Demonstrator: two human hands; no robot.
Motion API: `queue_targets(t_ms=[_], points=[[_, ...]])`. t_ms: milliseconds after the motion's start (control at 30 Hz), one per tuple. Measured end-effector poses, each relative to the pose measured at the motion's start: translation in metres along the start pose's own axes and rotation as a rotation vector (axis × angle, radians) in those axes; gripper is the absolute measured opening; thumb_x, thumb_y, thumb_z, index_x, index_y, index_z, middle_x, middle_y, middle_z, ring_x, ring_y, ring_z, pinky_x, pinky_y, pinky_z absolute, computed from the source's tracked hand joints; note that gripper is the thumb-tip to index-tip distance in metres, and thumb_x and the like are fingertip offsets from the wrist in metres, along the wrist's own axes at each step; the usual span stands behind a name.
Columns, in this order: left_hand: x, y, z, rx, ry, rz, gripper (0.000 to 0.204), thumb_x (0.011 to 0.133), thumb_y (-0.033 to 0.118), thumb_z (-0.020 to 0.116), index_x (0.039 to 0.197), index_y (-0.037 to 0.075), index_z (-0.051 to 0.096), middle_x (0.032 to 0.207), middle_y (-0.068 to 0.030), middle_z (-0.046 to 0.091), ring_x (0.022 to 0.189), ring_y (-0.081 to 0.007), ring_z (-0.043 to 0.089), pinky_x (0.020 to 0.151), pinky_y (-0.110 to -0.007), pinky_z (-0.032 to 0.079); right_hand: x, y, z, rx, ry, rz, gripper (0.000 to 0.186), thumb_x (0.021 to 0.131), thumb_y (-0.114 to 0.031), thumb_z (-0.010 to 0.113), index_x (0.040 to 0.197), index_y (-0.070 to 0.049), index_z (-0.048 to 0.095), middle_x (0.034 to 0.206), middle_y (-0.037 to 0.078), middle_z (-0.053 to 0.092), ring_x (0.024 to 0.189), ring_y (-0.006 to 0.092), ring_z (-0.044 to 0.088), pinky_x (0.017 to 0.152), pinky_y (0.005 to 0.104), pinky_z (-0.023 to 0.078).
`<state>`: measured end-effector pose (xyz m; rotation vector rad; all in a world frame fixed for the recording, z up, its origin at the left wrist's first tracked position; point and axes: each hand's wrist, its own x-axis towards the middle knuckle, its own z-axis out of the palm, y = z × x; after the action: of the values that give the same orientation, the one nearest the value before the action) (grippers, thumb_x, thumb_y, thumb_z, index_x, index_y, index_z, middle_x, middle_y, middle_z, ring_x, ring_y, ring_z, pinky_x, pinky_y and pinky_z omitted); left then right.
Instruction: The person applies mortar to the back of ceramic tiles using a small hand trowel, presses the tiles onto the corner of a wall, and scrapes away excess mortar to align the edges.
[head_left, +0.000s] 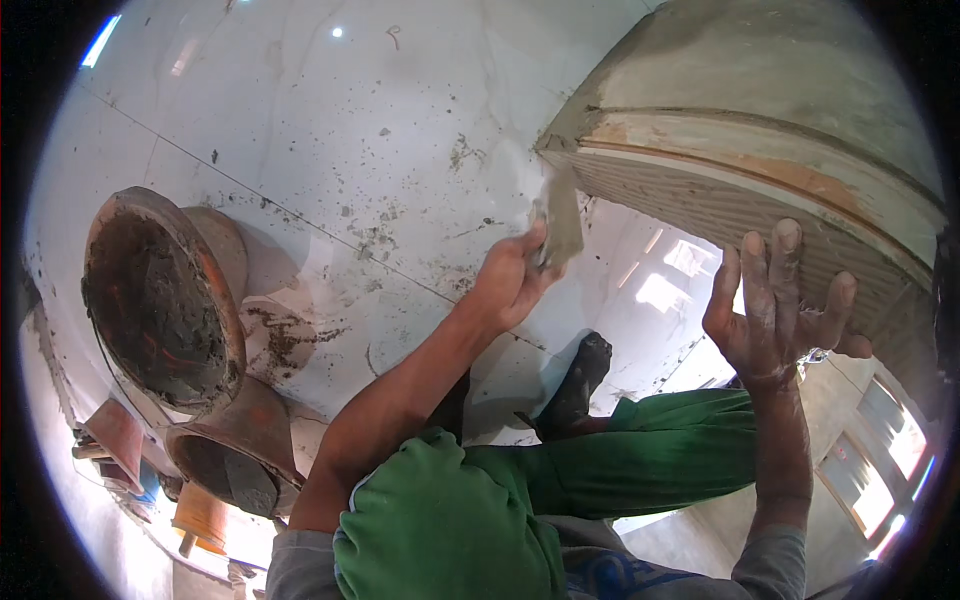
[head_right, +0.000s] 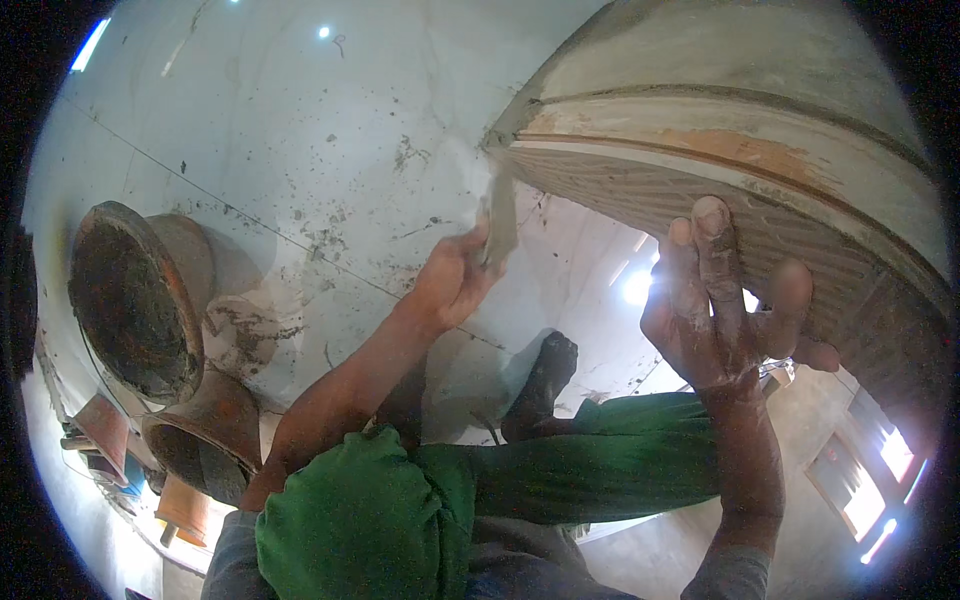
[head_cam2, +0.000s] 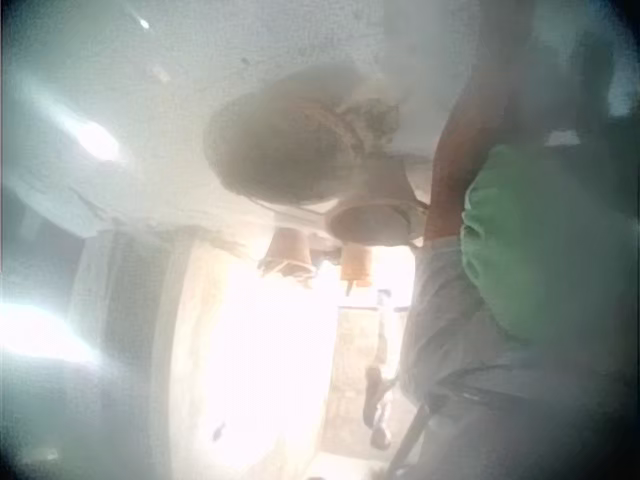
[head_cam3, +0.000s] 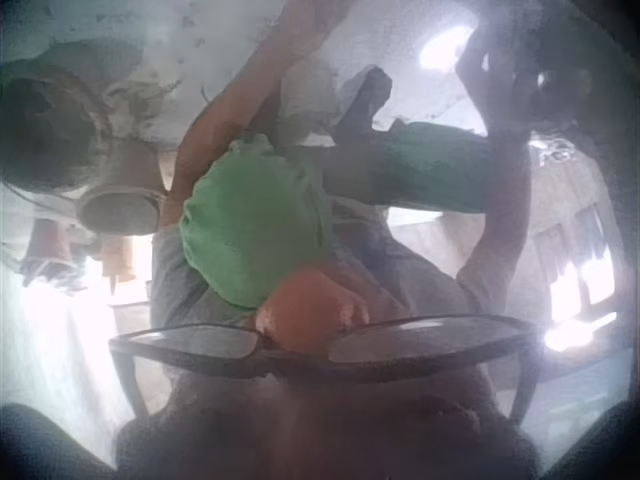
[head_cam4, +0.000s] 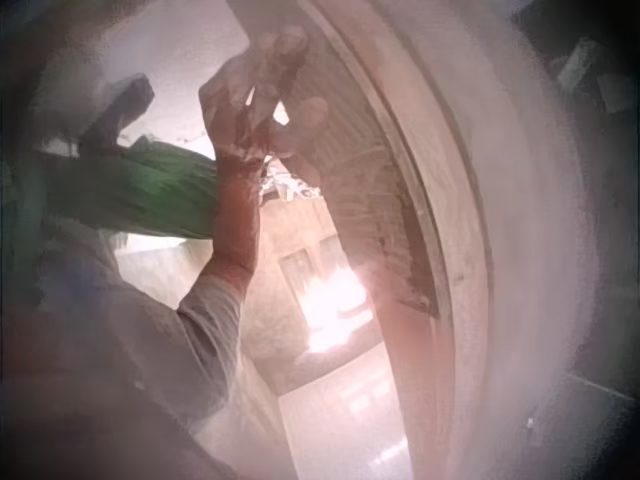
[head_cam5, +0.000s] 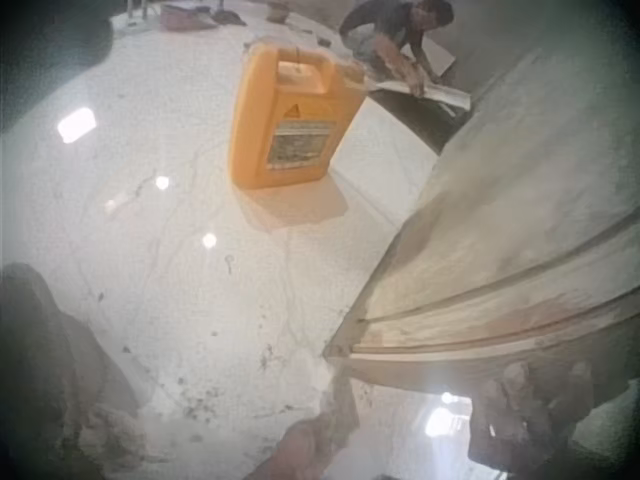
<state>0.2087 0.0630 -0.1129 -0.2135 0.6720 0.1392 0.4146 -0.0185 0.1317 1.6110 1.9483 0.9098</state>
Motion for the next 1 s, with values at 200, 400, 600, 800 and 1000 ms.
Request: queue_targets(t_ms=[200, 400, 600, 800, 1000], points=[[-0.050, 0.051, -0.052, 0.496, -0.077, 0.141, 0.033, 0.107, 0.037, 0.061, 0.117, 0.006, 0.068, 0.100, -0.0027, 0.069, 0.083, -0.0153, 0.066, 0.073, -0.034, 0.054, 0.005, -0.002, -0.003, 0.063, 0.015, 0.064, 0.032, 0.088, -0.027, 0.082, 0.119, -0.021, 0.075, 0.137, -0.001, 0.072, 0.159, 0.0356, 0.017, 0.124, 0.0549, -0.019], [-0.058, 0.130, 0.046, 1.386, 0.227, 0.657, 0.031, 0.106, 0.029, 0.063, 0.113, 0.000, 0.066, 0.085, -0.0036, 0.068, 0.074, -0.0156, 0.060, 0.068, -0.035, 0.050, 0.007, 0.000, -0.004, 0.054, 0.015, -0.016, 0.033, 0.088, -0.029, 0.081, 0.119, -0.022, 0.076, 0.136, -0.003, 0.073, 0.159, 0.0358, 0.019, 0.125, 0.0546, -0.017], [-0.017, 0.160, 0.070, 1.757, 0.194, 0.816, 0.030, 0.107, 0.024, 0.057, 0.113, -0.006, 0.062, 0.080, -0.0164, 0.066, 0.073, -0.0222, 0.059, 0.070, -0.041, 0.050, 0.013, -0.002, -0.005, 0.112, 0.084, 0.044, 0.041, 0.086, -0.025, 0.083, 0.125, -0.020, 0.073, 0.141, -0.003, 0.070, 0.159, 0.0371, 0.019, 0.128, 0.0522, -0.007], [-0.012, 0.140, 0.082, 1.665, 0.068, 0.761, 0.024, 0.108, 0.016, 0.055, 0.115, -0.005, 0.062, 0.085, -0.0155, 0.066, 0.077, -0.0213, 0.060, 0.072, -0.039, 0.050, 0.014, 0.000, -0.009, 0.147, -0.014, 0.001, 0.048, 0.085, -0.024, 0.084, 0.131, -0.020, 0.068, 0.144, -0.002, 0.068, 0.158, 0.0391, 0.018, 0.129, 0.0505, -0.004], [-0.028, 0.137, 0.093, 1.677, -0.035, 0.765, 0.029, 0.111, 0.023, 0.055, 0.115, -0.005, 0.063, 0.086, -0.0065, 0.063, 0.078, -0.0138, 0.053, 0.071, -0.033, 0.049, 0.017, -0.002, -0.010, 0.046, -0.020, -0.042, 0.035, 0.087, -0.026, 0.082, 0.120, -0.020, 0.073, 0.136, 0.000, 0.073, 0.159, 0.0377, 0.017, 0.128, 0.0516, -0.010]])
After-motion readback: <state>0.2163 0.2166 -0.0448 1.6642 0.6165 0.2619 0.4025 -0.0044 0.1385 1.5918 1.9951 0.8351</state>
